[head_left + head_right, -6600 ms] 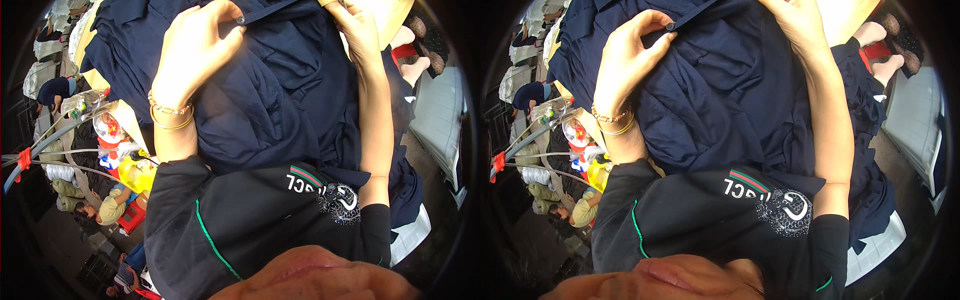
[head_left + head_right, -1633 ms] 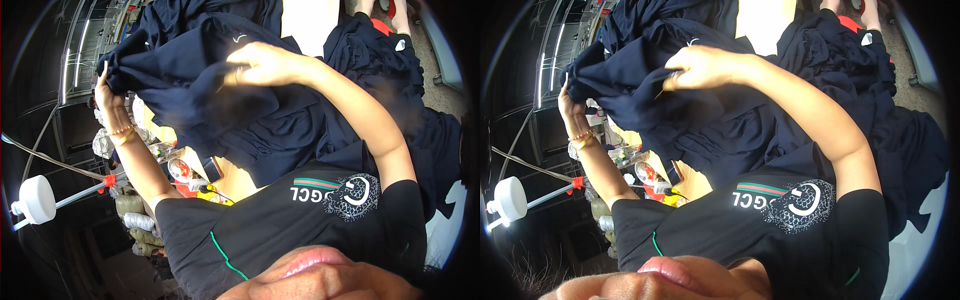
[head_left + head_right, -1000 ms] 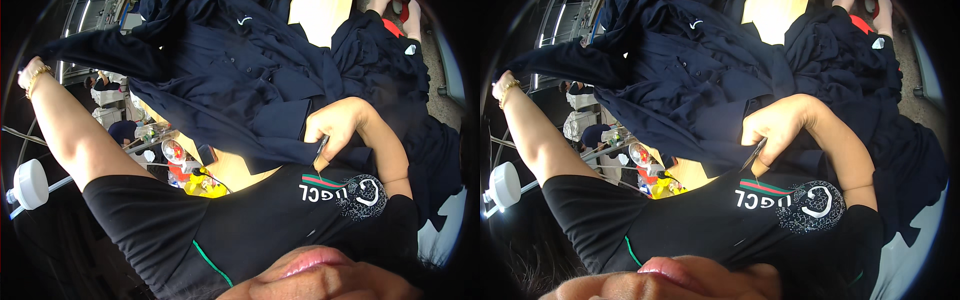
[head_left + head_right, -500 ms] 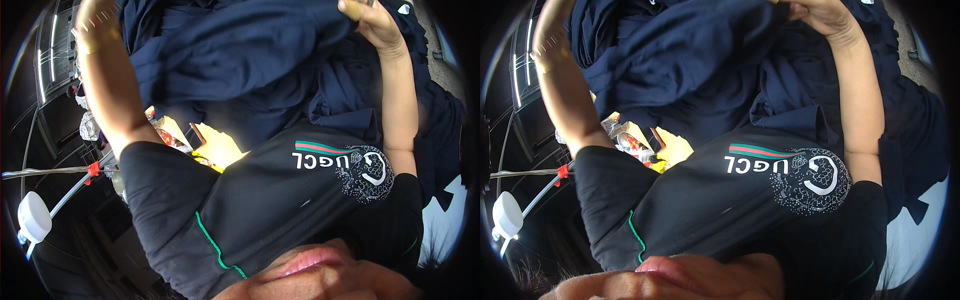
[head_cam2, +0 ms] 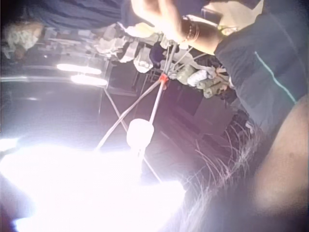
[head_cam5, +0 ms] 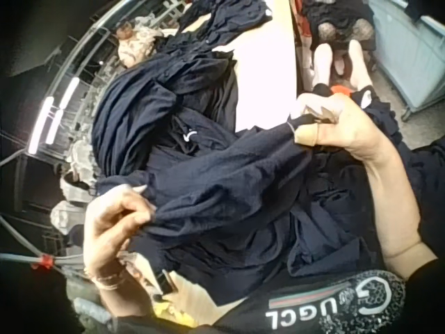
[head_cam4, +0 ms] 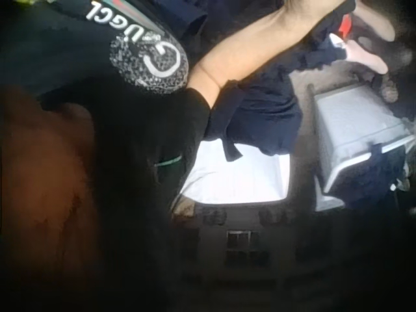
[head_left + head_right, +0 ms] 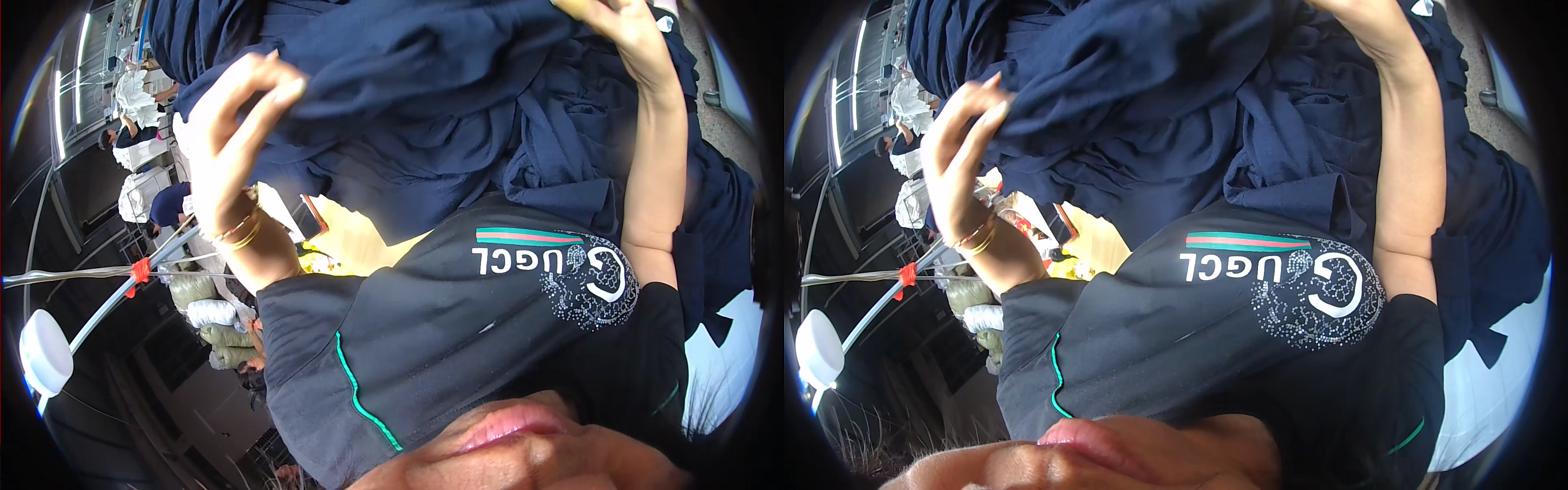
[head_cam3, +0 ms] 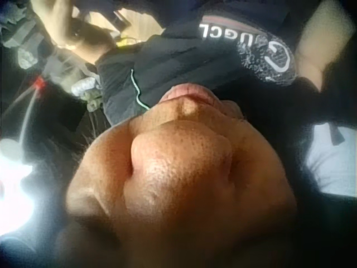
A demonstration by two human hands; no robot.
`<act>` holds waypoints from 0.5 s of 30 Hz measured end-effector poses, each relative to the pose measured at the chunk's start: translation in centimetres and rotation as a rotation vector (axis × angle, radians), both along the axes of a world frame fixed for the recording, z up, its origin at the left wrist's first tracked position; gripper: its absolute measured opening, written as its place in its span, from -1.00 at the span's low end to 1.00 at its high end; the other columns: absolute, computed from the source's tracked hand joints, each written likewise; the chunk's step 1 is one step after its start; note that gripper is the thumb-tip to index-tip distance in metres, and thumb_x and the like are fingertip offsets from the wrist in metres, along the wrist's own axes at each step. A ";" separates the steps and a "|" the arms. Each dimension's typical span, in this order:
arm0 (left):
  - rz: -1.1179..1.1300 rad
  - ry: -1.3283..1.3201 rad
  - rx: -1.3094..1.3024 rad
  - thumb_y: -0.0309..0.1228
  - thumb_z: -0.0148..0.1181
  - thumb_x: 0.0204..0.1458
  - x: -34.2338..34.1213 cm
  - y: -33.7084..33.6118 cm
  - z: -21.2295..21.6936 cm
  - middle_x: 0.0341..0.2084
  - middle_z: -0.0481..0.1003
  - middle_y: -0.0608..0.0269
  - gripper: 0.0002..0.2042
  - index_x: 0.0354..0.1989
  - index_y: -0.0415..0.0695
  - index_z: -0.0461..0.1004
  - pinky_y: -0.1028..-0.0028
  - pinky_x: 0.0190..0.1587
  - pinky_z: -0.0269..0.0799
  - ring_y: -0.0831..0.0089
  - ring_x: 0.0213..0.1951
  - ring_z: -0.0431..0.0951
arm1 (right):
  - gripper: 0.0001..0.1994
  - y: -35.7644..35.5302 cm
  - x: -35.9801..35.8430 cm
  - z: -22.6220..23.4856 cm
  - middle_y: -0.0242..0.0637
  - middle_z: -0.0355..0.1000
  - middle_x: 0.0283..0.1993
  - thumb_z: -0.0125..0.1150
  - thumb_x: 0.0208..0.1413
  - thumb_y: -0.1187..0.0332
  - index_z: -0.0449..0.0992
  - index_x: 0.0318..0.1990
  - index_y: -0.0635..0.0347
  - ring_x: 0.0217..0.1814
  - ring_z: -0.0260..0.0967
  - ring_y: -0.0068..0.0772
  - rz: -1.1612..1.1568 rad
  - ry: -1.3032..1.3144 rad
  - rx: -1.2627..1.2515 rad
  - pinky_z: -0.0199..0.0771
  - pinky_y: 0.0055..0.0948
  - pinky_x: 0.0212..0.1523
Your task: Trimming loose threads from navy blue shirts using a thread snip.
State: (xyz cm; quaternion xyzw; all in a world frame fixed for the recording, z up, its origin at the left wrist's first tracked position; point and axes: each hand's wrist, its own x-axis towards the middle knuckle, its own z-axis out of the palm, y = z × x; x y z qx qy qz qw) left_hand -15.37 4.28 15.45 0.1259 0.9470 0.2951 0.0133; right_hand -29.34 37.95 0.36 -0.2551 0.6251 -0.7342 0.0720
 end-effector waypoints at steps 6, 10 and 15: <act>-0.733 -0.830 0.350 -0.50 0.15 0.23 0.9 -1.5 2.5 -0.39 0.60 0.11 -0.85 -0.29 -0.28 0.64 0.31 -0.19 0.51 0.26 -0.35 0.61 | -0.68 0.9 0.0 -0.4 -0.30 0.49 -0.50 0.65 -0.13 0.20 0.76 -0.28 0.21 -0.50 0.43 -0.48 1.154 0.195 -0.212 0.35 -0.50 -0.48; -0.323 -0.713 0.252 -0.43 0.19 0.13 2.0 -0.4 0.9 -0.34 0.65 -0.02 -0.80 -0.25 -0.34 0.63 0.37 -0.25 0.50 0.28 -0.33 0.63 | -0.75 0.7 0.3 -0.3 -0.43 0.50 -0.50 0.53 -0.01 0.27 0.74 -0.23 0.22 -0.50 0.42 -0.55 0.623 0.081 0.278 0.33 -0.60 -0.45; 0.217 -0.275 0.221 -0.42 0.30 0.18 1.7 4.3 -2.0 -0.31 0.58 0.30 -0.81 -0.13 -0.30 0.62 0.59 -0.28 0.38 0.61 -0.39 0.46 | -0.71 -1.2 0.9 -0.6 -0.55 0.46 -0.38 0.48 0.11 0.46 0.62 -0.02 0.33 -0.39 0.25 -0.77 0.255 -0.069 0.141 0.28 -0.69 -0.34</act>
